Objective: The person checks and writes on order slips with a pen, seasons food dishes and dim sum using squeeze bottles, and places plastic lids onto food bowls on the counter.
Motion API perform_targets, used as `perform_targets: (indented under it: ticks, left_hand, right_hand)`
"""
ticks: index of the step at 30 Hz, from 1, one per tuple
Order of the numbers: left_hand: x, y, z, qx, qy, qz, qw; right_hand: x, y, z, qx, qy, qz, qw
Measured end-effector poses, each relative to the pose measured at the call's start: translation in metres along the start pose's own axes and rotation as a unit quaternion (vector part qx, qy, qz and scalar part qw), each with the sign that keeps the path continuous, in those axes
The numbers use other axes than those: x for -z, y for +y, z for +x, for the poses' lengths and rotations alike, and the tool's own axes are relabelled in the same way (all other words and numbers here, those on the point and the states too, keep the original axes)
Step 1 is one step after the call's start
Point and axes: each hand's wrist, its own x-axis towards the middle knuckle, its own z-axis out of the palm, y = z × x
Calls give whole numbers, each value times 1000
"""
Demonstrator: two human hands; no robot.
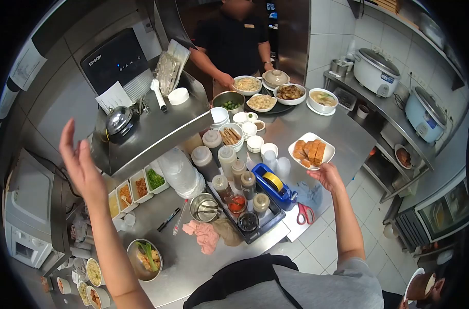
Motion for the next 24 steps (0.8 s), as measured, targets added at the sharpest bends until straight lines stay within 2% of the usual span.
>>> perform_targets:
  ticks: [3, 4, 5, 6, 7, 9, 10, 11, 13, 16, 18, 20, 23, 24]
  left_hand:
    - [-16, -23, 3, -16, -51, -63, 997]
    - [-19, -17, 1, 20, -15, -43, 999]
    - [-19, -25, 0, -29, -17, -21, 999]
    - [-20, -29, -2, -10, -23, -60, 998]
    - [-20, -30, -4, 11, -30, -99, 995]
    - [-21, -24, -5, 26, -22, -79, 996]
    - [-21, -24, -5, 32, -23, -74, 996]
    - [-21, -24, -6, 37, -24, -70, 997]
    - [-20, -25, -6, 24, -27, -48, 998]
    - [-20, -25, -7, 22, -29, -44, 998]
    - [-20, -25, -8, 29, -28, -36, 999]
    - [-18, -28, -9, 31, -26, -42, 998]
    - [-17, -28, -10, 29, -32, -26, 999]
    - [-17, -27, -10, 28, -32, -27, 999]
  right_hand:
    - [33, 31, 69, -23, 27, 25, 999]
    - [40, 40, 89, -30, 36, 43, 998]
    - [46, 49, 109, -38, 47, 61, 996]
    - [45, 54, 126, -51, 53, 78, 994]
    - [47, 58, 140, -39, 56, 48, 997]
    - [41, 65, 163, -19, 63, -13, 998]
    - [40, 67, 175, -42, 85, -42, 995]
    - [35, 60, 180, -70, 116, -155, 979]
    - [10, 34, 177, -119, 171, -373, 904]
    - [1, 70, 215, 39, 162, -593, 788]
    - [-51, 60, 195, 53, 4, -649, 759]
    - [-77, 57, 190, -43, -58, -681, 728]
    - [-67, 80, 206, 139, -20, -723, 677]
    - [-66, 81, 208, 137, -8, -714, 686]
